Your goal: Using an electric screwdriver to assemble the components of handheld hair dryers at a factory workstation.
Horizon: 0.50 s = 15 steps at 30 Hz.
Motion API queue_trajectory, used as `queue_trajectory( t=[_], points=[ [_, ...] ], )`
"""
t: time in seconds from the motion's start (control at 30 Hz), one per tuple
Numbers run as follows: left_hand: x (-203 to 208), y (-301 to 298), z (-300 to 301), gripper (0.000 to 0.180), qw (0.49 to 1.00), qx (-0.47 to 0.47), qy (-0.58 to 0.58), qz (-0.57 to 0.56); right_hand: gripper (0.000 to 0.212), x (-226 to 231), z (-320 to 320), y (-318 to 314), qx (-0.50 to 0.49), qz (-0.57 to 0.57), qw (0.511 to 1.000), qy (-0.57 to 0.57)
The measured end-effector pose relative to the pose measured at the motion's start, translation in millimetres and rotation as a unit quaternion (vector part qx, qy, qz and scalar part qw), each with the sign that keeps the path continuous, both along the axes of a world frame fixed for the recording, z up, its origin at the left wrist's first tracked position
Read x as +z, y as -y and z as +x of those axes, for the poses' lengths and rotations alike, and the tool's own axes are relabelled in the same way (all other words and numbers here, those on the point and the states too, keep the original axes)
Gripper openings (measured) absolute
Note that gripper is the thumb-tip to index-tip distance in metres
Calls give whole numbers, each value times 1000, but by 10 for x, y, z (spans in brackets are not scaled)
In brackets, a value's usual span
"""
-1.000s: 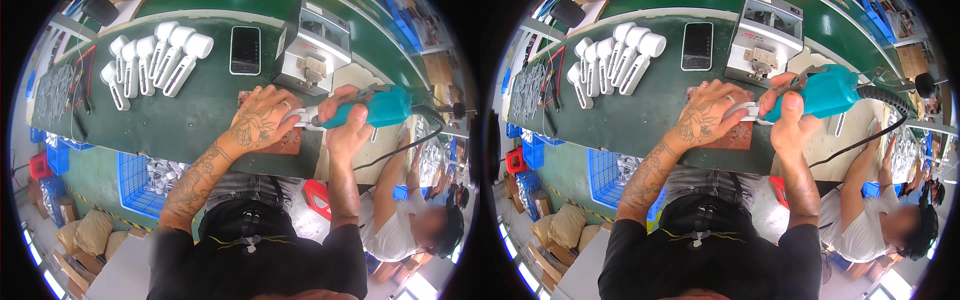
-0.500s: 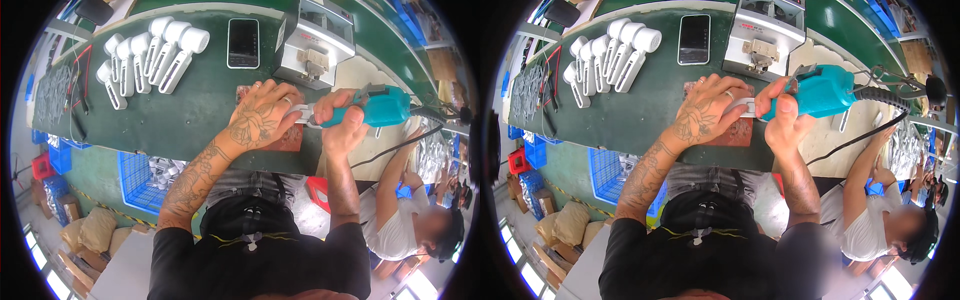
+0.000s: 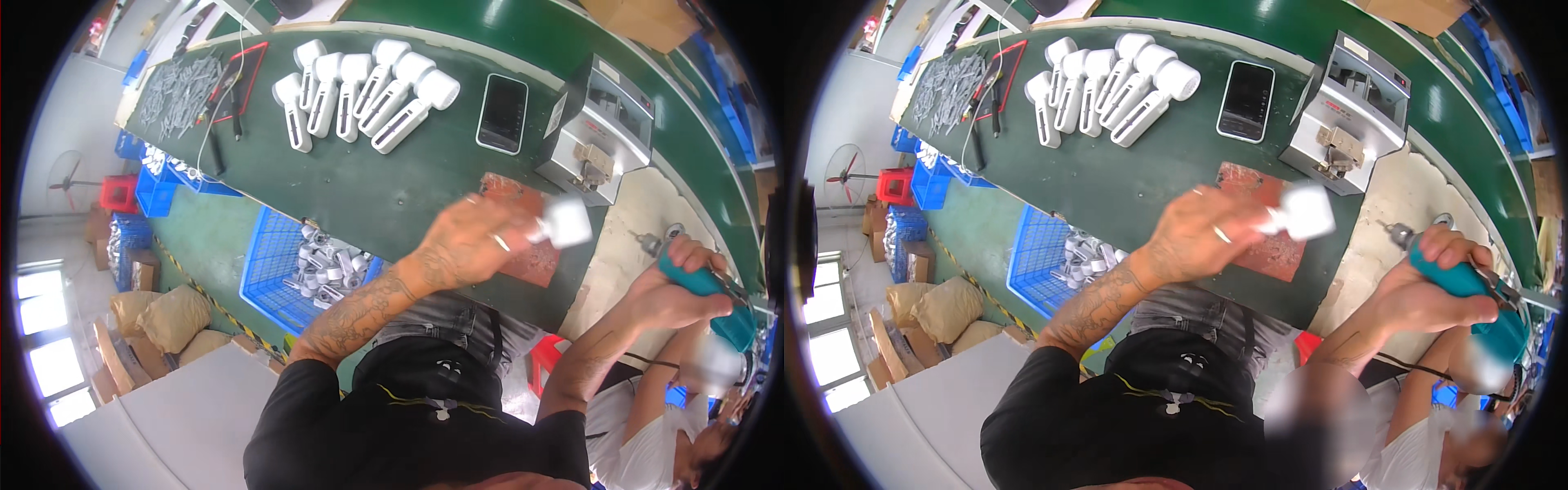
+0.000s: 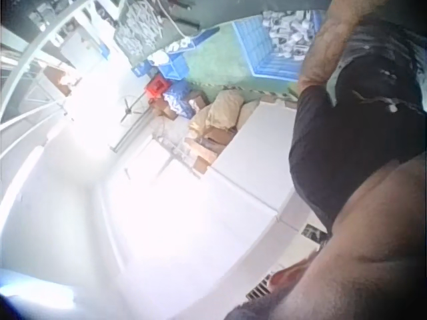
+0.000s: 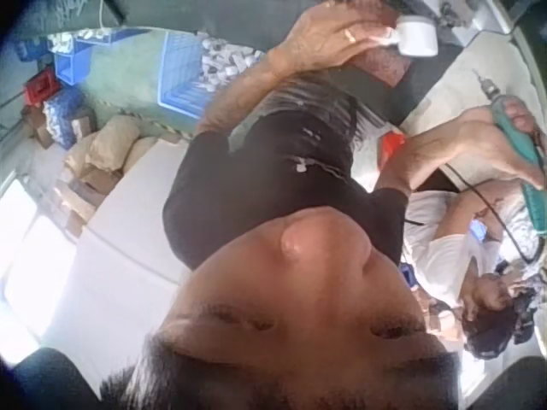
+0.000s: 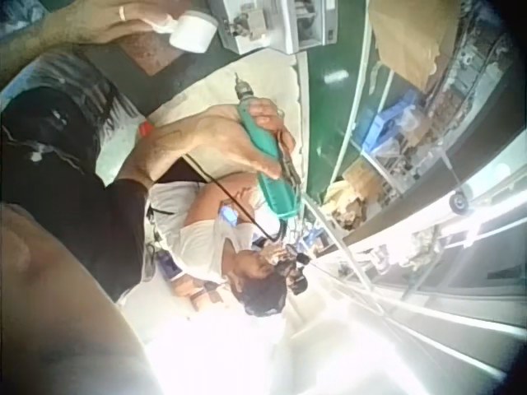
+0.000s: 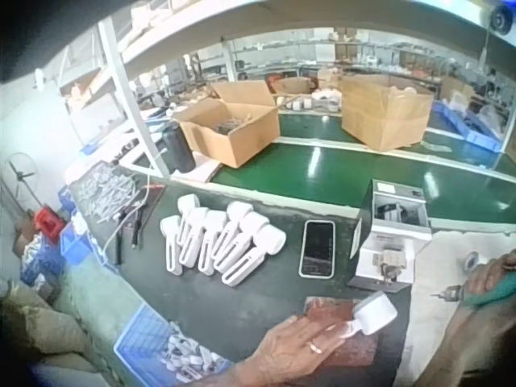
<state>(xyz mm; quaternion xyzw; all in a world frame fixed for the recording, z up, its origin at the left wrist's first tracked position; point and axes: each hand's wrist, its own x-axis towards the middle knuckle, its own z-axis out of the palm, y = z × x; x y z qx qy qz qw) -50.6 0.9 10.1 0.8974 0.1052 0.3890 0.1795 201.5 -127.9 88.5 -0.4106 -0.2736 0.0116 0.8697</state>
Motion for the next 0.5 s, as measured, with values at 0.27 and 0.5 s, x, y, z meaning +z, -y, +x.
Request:
queue_trajectory(
  t=[0.27,0.5],
  points=[
    [-43,-770,-386,33,960,274,-47,28,70,-442,164,-241,-103,-94,989,47],
    [-319,-1016,-410,30,931,348,-91,68,73,-758,74,-199,-96,-146,980,98]
  ],
)
